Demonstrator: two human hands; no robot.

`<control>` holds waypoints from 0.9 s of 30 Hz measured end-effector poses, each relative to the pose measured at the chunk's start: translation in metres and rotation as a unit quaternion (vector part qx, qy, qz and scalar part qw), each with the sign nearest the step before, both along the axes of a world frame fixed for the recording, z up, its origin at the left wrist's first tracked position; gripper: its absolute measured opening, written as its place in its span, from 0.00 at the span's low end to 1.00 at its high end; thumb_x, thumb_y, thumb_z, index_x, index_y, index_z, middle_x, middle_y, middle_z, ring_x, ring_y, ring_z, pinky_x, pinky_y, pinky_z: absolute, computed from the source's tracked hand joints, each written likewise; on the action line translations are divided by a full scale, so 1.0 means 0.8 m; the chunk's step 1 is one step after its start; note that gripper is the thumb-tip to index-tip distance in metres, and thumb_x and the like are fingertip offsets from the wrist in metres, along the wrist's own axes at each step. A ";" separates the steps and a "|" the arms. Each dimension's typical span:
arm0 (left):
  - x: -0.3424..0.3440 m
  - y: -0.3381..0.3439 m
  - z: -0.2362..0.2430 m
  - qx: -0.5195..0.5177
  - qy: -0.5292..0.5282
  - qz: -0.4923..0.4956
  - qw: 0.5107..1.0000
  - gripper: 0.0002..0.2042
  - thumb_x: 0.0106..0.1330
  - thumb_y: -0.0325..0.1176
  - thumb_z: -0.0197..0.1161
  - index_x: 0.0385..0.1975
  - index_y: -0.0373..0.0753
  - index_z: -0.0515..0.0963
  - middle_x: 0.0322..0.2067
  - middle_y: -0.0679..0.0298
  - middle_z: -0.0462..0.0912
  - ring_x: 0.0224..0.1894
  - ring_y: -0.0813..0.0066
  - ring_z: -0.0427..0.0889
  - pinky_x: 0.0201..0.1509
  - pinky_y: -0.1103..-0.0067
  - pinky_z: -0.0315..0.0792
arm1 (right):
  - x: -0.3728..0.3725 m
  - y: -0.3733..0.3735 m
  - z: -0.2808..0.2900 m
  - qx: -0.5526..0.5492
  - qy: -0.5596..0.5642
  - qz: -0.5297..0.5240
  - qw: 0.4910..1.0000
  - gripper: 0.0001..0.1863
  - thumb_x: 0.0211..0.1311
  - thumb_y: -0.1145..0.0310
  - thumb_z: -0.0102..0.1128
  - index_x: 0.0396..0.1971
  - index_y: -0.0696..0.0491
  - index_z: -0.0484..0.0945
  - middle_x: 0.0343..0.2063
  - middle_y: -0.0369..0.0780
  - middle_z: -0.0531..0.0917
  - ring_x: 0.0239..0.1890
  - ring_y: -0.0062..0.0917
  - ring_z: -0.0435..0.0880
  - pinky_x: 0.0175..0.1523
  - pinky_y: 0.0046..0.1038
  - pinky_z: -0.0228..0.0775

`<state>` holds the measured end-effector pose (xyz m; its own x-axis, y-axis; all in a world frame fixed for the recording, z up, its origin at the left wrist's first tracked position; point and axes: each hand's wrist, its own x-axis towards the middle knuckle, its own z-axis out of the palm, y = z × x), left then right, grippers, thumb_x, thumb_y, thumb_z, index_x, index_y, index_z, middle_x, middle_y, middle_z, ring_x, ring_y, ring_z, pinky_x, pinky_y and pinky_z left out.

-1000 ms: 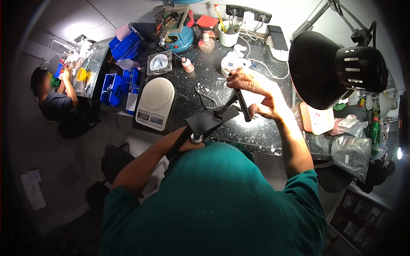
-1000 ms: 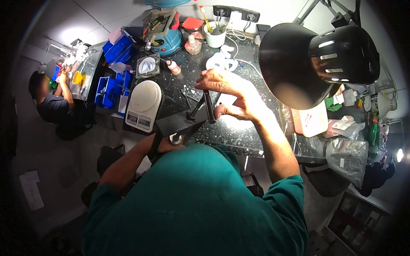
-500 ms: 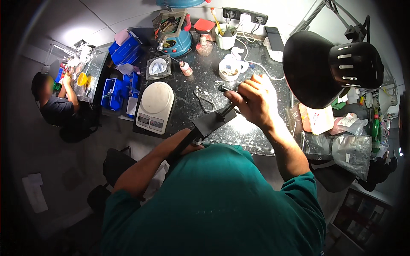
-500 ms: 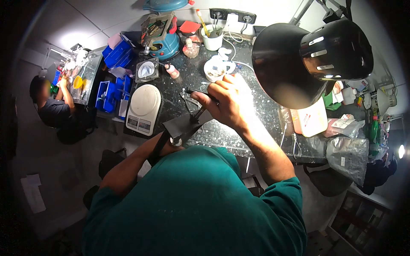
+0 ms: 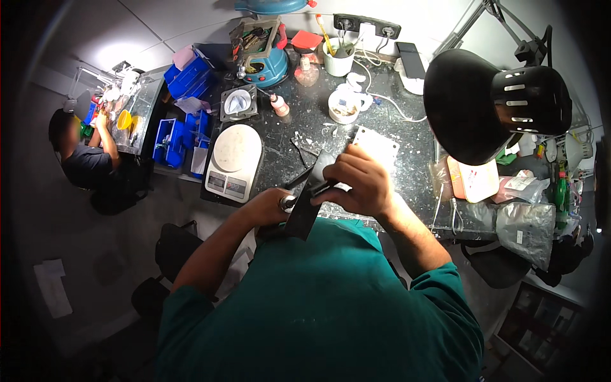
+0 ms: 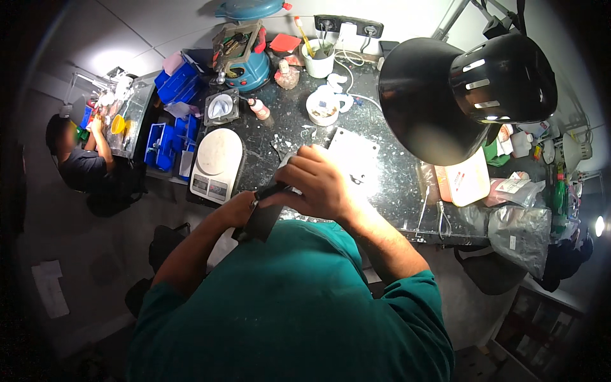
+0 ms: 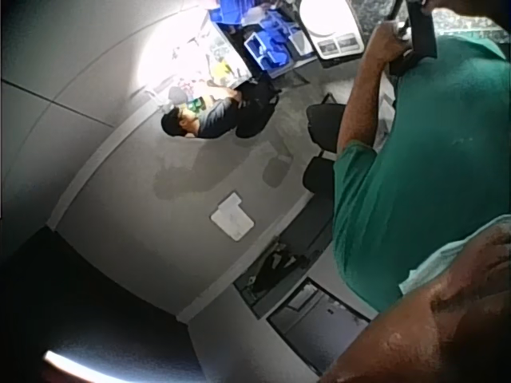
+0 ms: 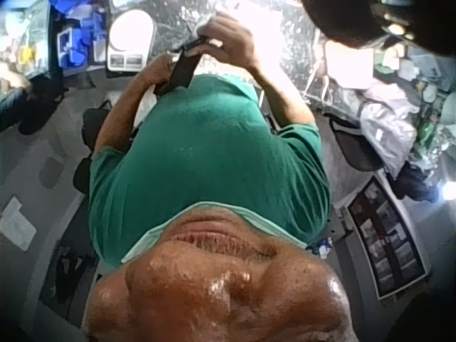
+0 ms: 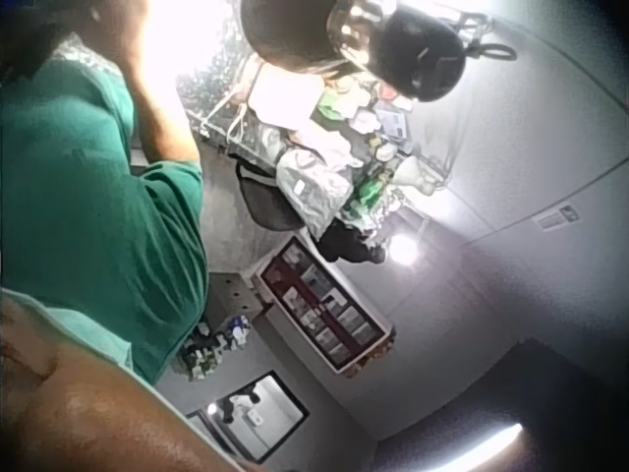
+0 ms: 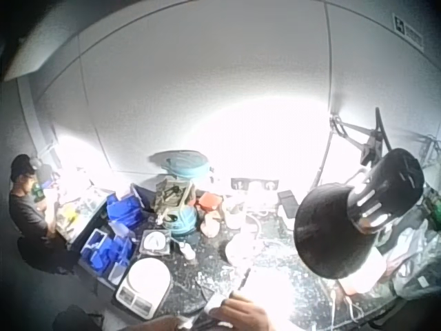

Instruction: The person works on a dental articulator at a workbench, then picks up a scale and carries it into a hallway. They proceed to a dental press machine, where they press buttons, operate a lever, and brush off a dental model before placing a small component into the machine and activating a switch.

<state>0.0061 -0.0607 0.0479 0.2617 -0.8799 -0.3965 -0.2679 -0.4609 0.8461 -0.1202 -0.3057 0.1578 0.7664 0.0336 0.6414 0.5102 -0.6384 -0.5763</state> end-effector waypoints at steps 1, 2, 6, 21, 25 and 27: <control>-0.001 0.001 -0.007 0.002 -0.002 -0.002 1.000 0.12 0.56 0.37 0.72 0.33 0.36 0.81 0.28 0.53 0.85 0.31 0.64 0.84 0.39 0.67 0.74 | -0.001 0.004 0.002 -0.022 -0.004 0.006 1.000 0.19 0.46 0.57 0.79 0.29 0.52 0.80 0.23 0.35 0.74 0.28 0.29 0.73 0.35 0.32 0.67; 0.001 0.000 -0.017 -0.006 -0.028 -0.006 1.000 0.13 0.55 0.37 0.73 0.34 0.36 0.81 0.31 0.53 0.85 0.34 0.61 0.85 0.42 0.66 0.75 | -0.001 0.004 0.000 -0.029 -0.007 0.006 1.000 0.19 0.45 0.56 0.79 0.29 0.51 0.80 0.23 0.34 0.74 0.28 0.28 0.72 0.35 0.31 0.66; 0.004 0.037 -0.143 -0.067 -0.137 0.042 0.987 0.20 0.51 0.39 0.77 0.41 0.36 0.82 0.41 0.51 0.85 0.47 0.53 0.84 0.54 0.66 0.76 | -0.006 0.016 -0.003 -0.057 0.018 0.030 0.998 0.19 0.47 0.56 0.77 0.33 0.51 0.82 0.23 0.34 0.73 0.29 0.28 0.72 0.35 0.31 0.66; -0.021 0.012 -0.084 -0.009 -0.143 -0.031 0.989 0.14 0.57 0.43 0.72 0.24 0.37 0.83 0.27 0.50 0.84 0.34 0.49 0.84 0.40 0.62 0.77 | -0.042 0.008 -0.058 0.021 0.083 -0.074 0.994 0.24 0.47 0.50 0.76 0.29 0.57 0.81 0.21 0.38 0.76 0.23 0.31 0.73 0.30 0.31 0.64; -0.014 0.008 -0.094 -0.037 -0.150 -0.021 0.988 0.14 0.57 0.44 0.72 0.27 0.38 0.83 0.29 0.51 0.85 0.34 0.48 0.83 0.40 0.61 0.78 | -0.031 0.007 -0.056 0.018 0.105 -0.066 0.992 0.24 0.47 0.50 0.77 0.29 0.56 0.82 0.21 0.37 0.76 0.24 0.30 0.73 0.29 0.31 0.65; -0.013 0.020 -0.106 -0.030 -0.143 -0.023 0.989 0.14 0.57 0.44 0.73 0.29 0.39 0.84 0.31 0.53 0.85 0.37 0.51 0.83 0.44 0.63 0.78 | -0.025 0.009 -0.052 0.023 0.097 -0.064 0.993 0.24 0.46 0.50 0.77 0.29 0.56 0.82 0.21 0.36 0.76 0.24 0.31 0.74 0.30 0.31 0.65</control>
